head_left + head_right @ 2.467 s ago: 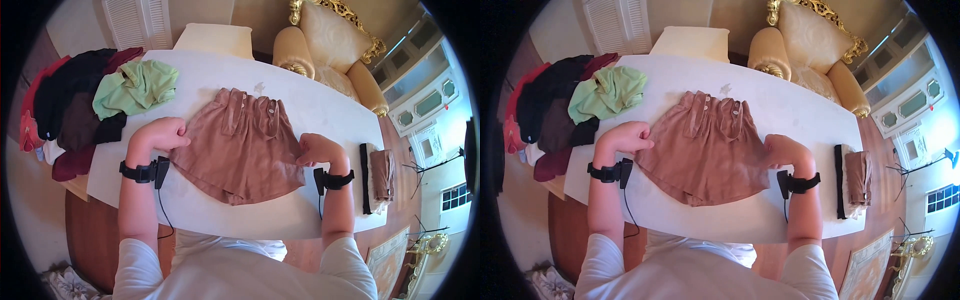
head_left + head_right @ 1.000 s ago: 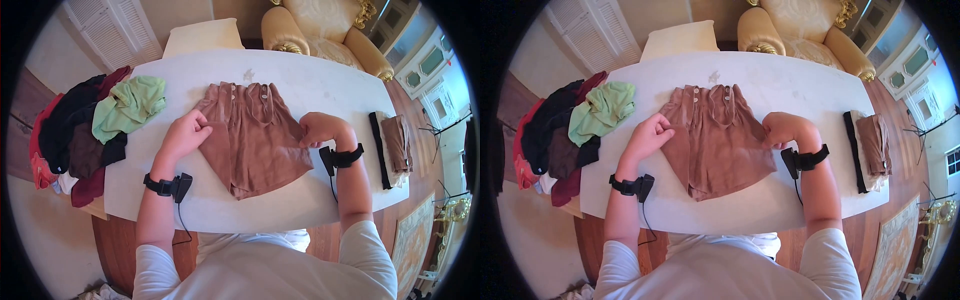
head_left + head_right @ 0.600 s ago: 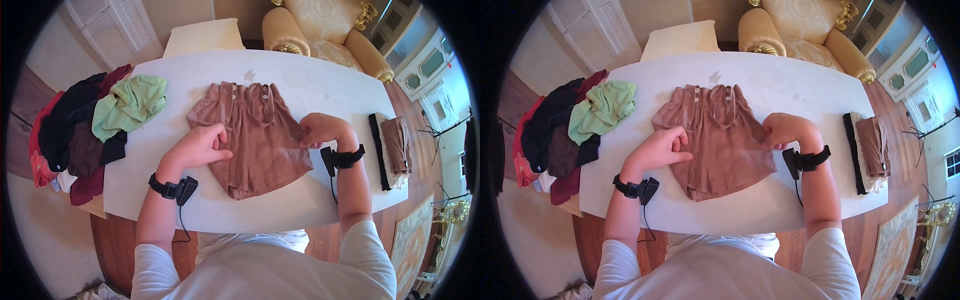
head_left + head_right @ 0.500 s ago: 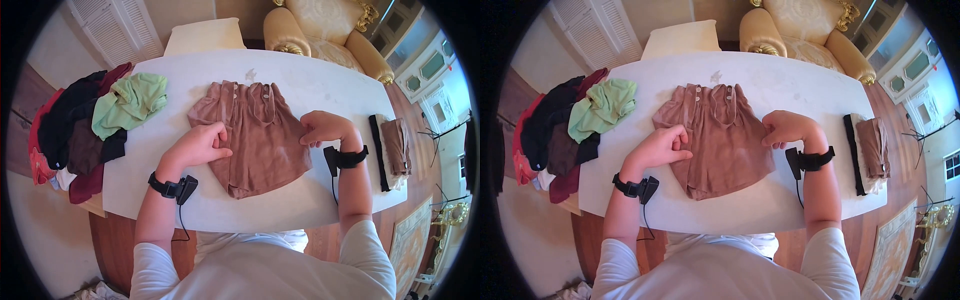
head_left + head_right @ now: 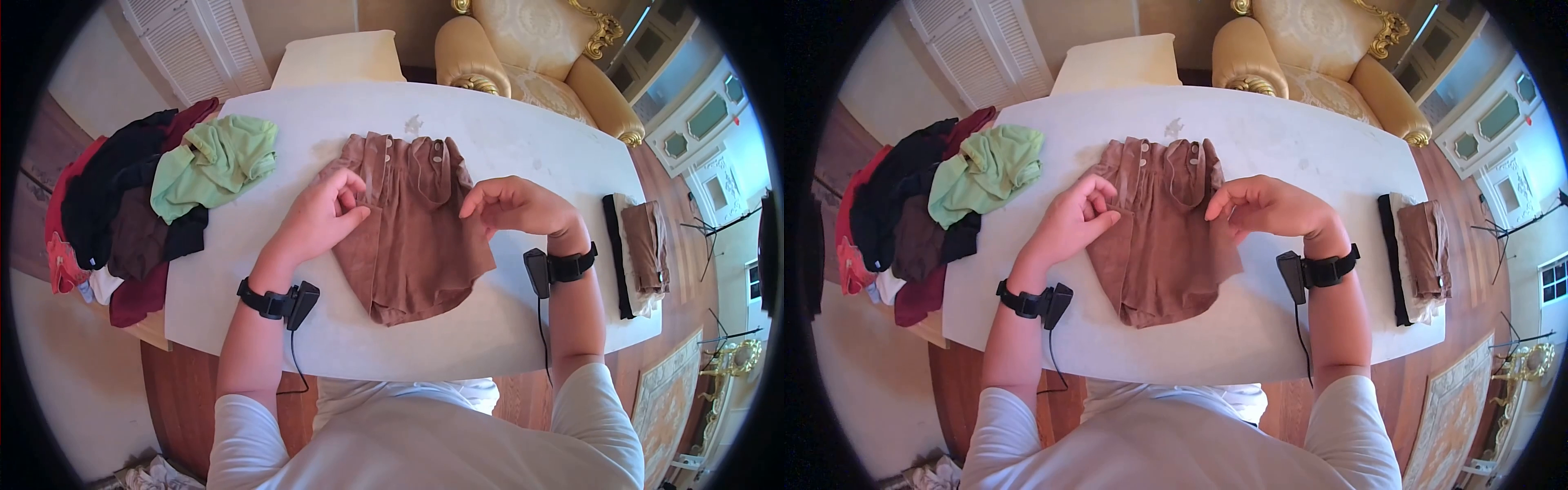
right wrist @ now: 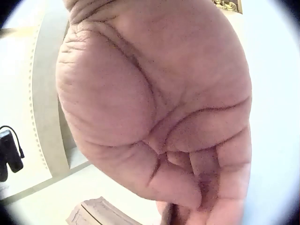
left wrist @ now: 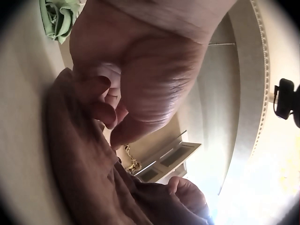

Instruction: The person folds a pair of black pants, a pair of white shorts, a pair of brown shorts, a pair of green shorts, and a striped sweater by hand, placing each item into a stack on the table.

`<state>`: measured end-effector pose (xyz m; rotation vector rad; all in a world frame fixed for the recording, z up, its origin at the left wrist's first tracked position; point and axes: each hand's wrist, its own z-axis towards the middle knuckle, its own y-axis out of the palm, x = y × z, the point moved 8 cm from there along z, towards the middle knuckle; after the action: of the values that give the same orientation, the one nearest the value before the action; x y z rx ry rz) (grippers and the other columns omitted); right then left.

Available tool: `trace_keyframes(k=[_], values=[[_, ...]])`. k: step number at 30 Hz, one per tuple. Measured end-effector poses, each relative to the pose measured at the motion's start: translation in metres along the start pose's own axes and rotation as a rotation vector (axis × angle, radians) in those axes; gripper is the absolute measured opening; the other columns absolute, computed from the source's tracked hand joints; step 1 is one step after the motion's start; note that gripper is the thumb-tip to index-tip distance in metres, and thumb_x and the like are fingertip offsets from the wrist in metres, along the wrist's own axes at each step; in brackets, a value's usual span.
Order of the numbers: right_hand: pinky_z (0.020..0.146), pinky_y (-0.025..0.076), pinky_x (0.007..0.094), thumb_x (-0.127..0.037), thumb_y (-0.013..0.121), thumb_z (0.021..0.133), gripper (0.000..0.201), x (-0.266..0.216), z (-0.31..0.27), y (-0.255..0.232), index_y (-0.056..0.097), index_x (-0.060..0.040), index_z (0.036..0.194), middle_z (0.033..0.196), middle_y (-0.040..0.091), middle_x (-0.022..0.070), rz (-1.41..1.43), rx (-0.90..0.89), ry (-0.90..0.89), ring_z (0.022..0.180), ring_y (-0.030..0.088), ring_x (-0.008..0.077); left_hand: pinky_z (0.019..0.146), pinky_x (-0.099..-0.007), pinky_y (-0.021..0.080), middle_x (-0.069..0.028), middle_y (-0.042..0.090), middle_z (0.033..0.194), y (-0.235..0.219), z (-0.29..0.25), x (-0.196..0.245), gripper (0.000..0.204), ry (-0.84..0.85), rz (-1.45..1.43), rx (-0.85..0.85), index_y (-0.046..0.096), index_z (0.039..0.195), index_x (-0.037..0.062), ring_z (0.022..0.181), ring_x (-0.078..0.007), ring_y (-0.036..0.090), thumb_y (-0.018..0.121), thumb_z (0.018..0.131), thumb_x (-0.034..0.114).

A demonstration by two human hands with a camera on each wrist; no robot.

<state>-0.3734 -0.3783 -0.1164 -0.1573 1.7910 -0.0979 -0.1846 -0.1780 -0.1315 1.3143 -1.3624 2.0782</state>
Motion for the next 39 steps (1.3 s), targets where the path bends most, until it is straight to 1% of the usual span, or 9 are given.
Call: trace_keyframes(k=[5, 9, 12, 15, 21, 27, 30, 36, 39], values=[[0.068, 0.053, 0.0272, -0.007, 0.073, 0.093, 0.015, 0.006, 0.015, -0.004, 0.072, 0.0007, 0.106, 0.082, 0.068, 0.0010, -0.098, 0.097, -0.047, 0.074, 0.064, 0.0104, 0.060, -0.0263, 0.042, 0.0060, 0.049, 0.070, 0.004, 0.001, -0.008, 0.016, -0.003, 0.169, -0.078, 0.067, 0.101, 0.0046, 0.065, -0.0069, 0.047, 0.078, 0.089, 0.007], [0.063, 0.051, 0.0329, -0.022, 0.081, 0.090, 0.023, 0.009, 0.024, -0.009, 0.073, -0.0006, 0.087, 0.070, 0.067, 0.0104, -0.559, 0.533, 0.033, 0.066, 0.064, 0.0171, 0.060, -0.0330, 0.046, -0.0015, 0.057, 0.068, 0.002, 0.004, -0.015, 0.013, -0.059, 0.177, -0.037, 0.068, 0.093, 0.0050, 0.062, -0.0139, 0.053, 0.077, 0.090, 0.013], [0.064, 0.052, 0.0370, -0.023, 0.081, 0.089, 0.023, 0.014, 0.027, -0.006, 0.072, -0.0015, 0.087, 0.074, 0.070, 0.0132, -0.691, 0.571, 0.052, 0.065, 0.066, 0.0243, 0.060, -0.0325, 0.046, -0.0011, 0.058, 0.067, 0.002, 0.006, -0.020, 0.013, -0.079, 0.105, 0.013, 0.067, 0.092, 0.0048, 0.061, -0.0131, 0.053, 0.076, 0.092, 0.014], [0.066, 0.053, 0.0390, -0.022, 0.080, 0.089, 0.022, 0.014, 0.028, -0.006, 0.072, -0.0015, 0.087, 0.077, 0.072, 0.0139, -0.685, 0.558, 0.053, 0.068, 0.068, 0.0284, 0.056, -0.0244, 0.042, 0.0046, 0.057, 0.070, 0.004, 0.007, -0.023, 0.014, -0.057, 0.057, 0.032, 0.063, 0.092, 0.0042, 0.062, -0.0053, 0.049, 0.074, 0.096, 0.012], [0.066, 0.054, 0.0386, -0.020, 0.078, 0.090, 0.020, 0.011, 0.026, 0.003, 0.071, -0.0012, 0.087, 0.077, 0.072, 0.0141, -0.636, 0.429, 0.031, 0.069, 0.069, 0.0294, 0.056, -0.0252, 0.052, -0.0014, 0.065, 0.075, 0.008, 0.009, -0.032, 0.012, -0.205, -0.111, 0.068, 0.059, 0.099, 0.0040, 0.065, -0.0087, 0.065, 0.067, 0.102, 0.012], [0.065, 0.054, 0.0396, -0.020, 0.076, 0.092, 0.021, 0.011, 0.027, -0.002, 0.070, -0.0005, 0.087, 0.073, 0.071, 0.0141, -0.632, 0.567, 0.024, 0.067, 0.069, 0.0302, 0.057, -0.0270, 0.054, -0.0060, 0.070, 0.085, 0.023, 0.008, -0.035, 0.013, -0.253, -0.254, 0.037, 0.057, 0.105, 0.0027, 0.067, -0.0118, 0.068, 0.065, 0.103, 0.013], [0.064, 0.054, 0.0391, -0.020, 0.075, 0.093, 0.021, 0.010, 0.025, -0.008, 0.069, -0.0001, 0.089, 0.073, 0.071, 0.0147, -0.583, 0.642, 0.032, 0.066, 0.069, 0.0288, 0.061, -0.0275, 0.055, -0.0069, 0.070, 0.089, 0.024, 0.008, -0.037, 0.018, -0.234, -0.145, -0.020, 0.056, 0.113, 0.0030, 0.070, -0.0122, 0.068, 0.066, 0.102, 0.012], [0.063, 0.054, 0.0379, -0.019, 0.073, 0.095, 0.021, 0.023, 0.028, 0.000, 0.065, 0.0000, 0.094, 0.075, 0.073, 0.0138, -0.413, 0.532, 0.116, 0.062, 0.069, 0.0263, 0.093, -0.0350, 0.056, -0.0121, 0.063, 0.123, 0.022, -0.007, -0.010, 0.070, -0.076, -0.046, -0.281, 0.046, 0.142, 0.0064, 0.114, -0.0209, 0.065, 0.086, 0.085, 0.017], [0.067, 0.055, 0.0386, -0.017, 0.075, 0.092, 0.021, 0.013, 0.024, 0.003, 0.062, -0.0008, 0.094, 0.081, 0.074, 0.0139, -0.454, 0.484, 0.104, 0.071, 0.072, 0.0283, 0.110, -0.0423, 0.047, -0.0148, 0.052, 0.139, 0.026, -0.020, 0.015, 0.095, 0.155, 0.093, -0.437, 0.043, 0.149, 0.0069, 0.135, -0.0298, 0.052, 0.095, 0.071, 0.027]])
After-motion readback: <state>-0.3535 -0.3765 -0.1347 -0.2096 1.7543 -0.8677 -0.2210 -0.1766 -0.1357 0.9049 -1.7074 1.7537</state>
